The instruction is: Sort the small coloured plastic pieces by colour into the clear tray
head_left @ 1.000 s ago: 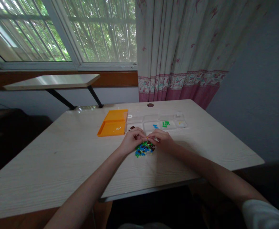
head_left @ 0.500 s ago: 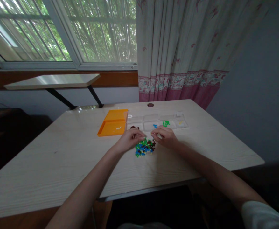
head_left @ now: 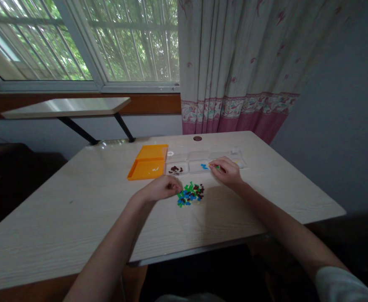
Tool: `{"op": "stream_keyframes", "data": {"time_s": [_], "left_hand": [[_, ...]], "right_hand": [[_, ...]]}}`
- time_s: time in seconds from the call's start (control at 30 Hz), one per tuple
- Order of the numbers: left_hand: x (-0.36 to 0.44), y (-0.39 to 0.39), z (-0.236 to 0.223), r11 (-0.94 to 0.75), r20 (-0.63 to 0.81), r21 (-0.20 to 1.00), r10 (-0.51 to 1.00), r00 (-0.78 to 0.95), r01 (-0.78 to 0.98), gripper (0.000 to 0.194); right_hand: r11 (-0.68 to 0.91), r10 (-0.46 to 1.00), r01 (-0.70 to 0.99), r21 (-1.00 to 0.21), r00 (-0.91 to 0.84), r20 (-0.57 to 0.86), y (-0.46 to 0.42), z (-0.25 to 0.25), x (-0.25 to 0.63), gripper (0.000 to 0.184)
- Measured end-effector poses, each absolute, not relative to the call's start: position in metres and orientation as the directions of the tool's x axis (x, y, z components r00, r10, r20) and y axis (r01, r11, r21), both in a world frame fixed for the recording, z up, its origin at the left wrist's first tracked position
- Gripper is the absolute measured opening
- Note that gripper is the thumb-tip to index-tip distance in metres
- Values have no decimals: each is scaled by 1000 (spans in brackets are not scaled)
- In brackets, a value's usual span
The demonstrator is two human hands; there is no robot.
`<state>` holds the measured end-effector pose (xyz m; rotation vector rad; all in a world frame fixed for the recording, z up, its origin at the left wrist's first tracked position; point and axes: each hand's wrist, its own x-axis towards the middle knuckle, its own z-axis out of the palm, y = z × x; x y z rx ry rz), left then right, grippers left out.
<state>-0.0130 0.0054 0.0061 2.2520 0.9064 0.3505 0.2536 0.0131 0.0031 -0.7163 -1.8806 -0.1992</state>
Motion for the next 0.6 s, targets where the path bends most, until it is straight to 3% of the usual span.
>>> {"op": "stream_keyframes", "data": {"time_s": [0.4,0.6], "left_hand": [[-13,4,13,-567,70,649,708,702,508,19],[-11,5,10,-588,69,595,716,694,547,19]], "right_hand": [[780,464,568,-263,-243,852,11,2,255,10],[777,445,585,-232,-250,860,11,3,254,9]]}}
